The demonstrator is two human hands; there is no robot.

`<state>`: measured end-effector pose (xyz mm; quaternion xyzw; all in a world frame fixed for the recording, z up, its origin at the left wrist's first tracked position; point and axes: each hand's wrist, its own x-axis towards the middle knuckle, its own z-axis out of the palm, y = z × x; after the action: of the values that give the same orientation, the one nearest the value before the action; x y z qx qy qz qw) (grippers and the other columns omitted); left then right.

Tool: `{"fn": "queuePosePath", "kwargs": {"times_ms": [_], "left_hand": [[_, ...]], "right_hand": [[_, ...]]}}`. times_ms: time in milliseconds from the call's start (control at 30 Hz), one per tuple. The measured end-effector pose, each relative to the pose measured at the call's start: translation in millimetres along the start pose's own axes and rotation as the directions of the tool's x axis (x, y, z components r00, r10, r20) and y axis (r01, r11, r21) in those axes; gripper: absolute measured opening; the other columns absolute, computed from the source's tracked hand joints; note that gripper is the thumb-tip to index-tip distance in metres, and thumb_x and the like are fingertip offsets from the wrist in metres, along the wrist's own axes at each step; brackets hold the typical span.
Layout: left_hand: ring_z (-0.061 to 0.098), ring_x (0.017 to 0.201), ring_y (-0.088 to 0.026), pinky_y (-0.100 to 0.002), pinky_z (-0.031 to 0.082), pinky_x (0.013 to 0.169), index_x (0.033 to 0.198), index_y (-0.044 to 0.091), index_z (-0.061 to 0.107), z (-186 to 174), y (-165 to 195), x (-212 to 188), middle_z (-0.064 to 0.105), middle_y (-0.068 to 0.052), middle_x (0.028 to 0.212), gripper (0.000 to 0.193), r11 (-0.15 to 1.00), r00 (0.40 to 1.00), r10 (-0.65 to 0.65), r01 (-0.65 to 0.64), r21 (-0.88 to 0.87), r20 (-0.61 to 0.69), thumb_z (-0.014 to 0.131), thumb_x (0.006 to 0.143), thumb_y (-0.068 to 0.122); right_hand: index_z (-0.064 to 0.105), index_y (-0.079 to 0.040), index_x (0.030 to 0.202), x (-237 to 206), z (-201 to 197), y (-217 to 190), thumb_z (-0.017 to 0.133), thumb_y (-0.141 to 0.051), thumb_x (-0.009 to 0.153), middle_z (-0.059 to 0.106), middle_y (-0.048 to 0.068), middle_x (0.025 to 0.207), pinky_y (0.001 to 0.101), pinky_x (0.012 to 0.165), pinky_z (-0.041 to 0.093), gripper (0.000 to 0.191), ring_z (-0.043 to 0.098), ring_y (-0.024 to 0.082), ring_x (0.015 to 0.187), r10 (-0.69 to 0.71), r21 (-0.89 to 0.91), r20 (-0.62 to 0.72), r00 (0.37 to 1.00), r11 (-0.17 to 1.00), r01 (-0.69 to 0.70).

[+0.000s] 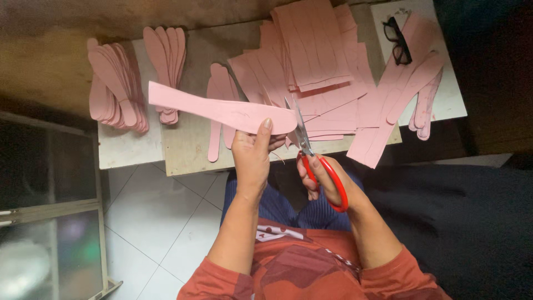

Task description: The person uses red-handled scissors to cut pink paper sheets along pre-drawn outlines, producing elongated shapes. The person holds the paper with the left hand and cuts with the right, rotating the sheet as needed. Finished pieces are placed on the table among other cut pieces.

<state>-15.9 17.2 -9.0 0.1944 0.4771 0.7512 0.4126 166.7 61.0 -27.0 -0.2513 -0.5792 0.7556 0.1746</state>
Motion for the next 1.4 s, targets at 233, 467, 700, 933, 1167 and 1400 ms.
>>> {"fn": "queuePosePath", "kwargs": {"times_ms": [233, 467, 700, 933, 1167, 1400], "left_hand": [[0.068, 0.090, -0.014, -0.030, 0.057, 0.081, 0.112, -0.004, 0.063, 16.5, -7.1, -7.2, 0.071, -0.010, 0.103, 0.019, 0.975, 0.985, 0.170, -0.169, 0.145, 0.009, 0.071, 0.099, 0.008], [0.068, 0.091, -0.012, -0.029, 0.059, 0.081, 0.111, -0.001, 0.063, 12.5, -5.0, -5.5, 0.071, -0.007, 0.102, 0.018, 0.976, 0.983, 0.144, -0.159, 0.148, 0.111, 0.071, 0.098, 0.008], [0.067, 0.089, -0.012, -0.028, 0.057, 0.079, 0.112, -0.002, 0.063, 9.4, -7.2, -5.1, 0.071, -0.007, 0.101, 0.018, 0.979, 0.986, 0.140, -0.152, 0.139, 0.093, 0.071, 0.099, 0.008], [0.068, 0.095, -0.012, -0.028, 0.057, 0.085, 0.115, -0.003, 0.061, 6.3, -5.2, -0.2, 0.072, -0.008, 0.107, 0.021, 0.975, 0.978, 0.153, -0.172, 0.140, 0.139, 0.071, 0.100, 0.008], [0.067, 0.081, -0.012, -0.027, 0.057, 0.072, 0.110, -0.001, 0.061, -3.1, 7.7, 11.0, 0.071, -0.006, 0.097, 0.017, 0.985, 0.972, -0.004, -0.036, 0.168, 0.233, 0.068, 0.098, 0.008], [0.067, 0.081, -0.015, -0.029, 0.057, 0.073, 0.114, -0.002, 0.055, -2.2, 10.5, 15.0, 0.069, -0.011, 0.096, 0.019, 0.991, 0.965, 0.001, -0.036, 0.127, 0.263, 0.066, 0.100, 0.004]], "right_hand": [[0.056, -0.004, 0.100, 0.0, 1.7, 4.7, 0.035, -0.057, 0.104, 0.050, 0.000, 0.065, 0.0258, 0.053, 0.049, 0.057, 0.052, 0.011, 0.053, 0.020, -0.059, -0.032, 0.999, 0.998, -0.022], [0.056, -0.004, 0.111, 0.8, 5.3, 1.6, 0.034, -0.065, 0.102, 0.053, 0.000, 0.078, 0.0251, 0.068, 0.051, 0.066, 0.054, 0.010, 0.069, -0.017, -0.069, -0.006, 1.000, 0.998, 0.016], [0.053, -0.006, 0.099, -0.2, 8.3, 4.6, 0.031, -0.065, 0.103, 0.049, 0.000, 0.070, 0.0261, 0.061, 0.051, 0.063, 0.051, 0.010, 0.058, -0.021, 0.009, 0.011, 1.000, 1.000, 0.021], [0.053, -0.005, 0.095, -0.9, 2.8, 1.8, 0.034, -0.061, 0.104, 0.049, 0.000, 0.063, 0.0260, 0.053, 0.049, 0.060, 0.050, 0.011, 0.051, 0.008, -0.012, 0.001, 1.000, 1.000, -0.008], [0.055, -0.004, 0.090, -8.9, -6.2, -3.8, 0.036, -0.057, 0.104, 0.045, -0.001, 0.056, 0.0257, 0.045, 0.047, 0.057, 0.047, 0.011, 0.045, 0.058, -0.103, -0.015, 0.998, 0.993, -0.059], [0.055, -0.004, 0.089, -11.9, -7.2, 0.3, 0.038, -0.056, 0.104, 0.045, -0.001, 0.055, 0.0257, 0.044, 0.047, 0.057, 0.049, 0.011, 0.043, 0.021, -0.144, -0.023, 1.000, 0.989, -0.024]]}}
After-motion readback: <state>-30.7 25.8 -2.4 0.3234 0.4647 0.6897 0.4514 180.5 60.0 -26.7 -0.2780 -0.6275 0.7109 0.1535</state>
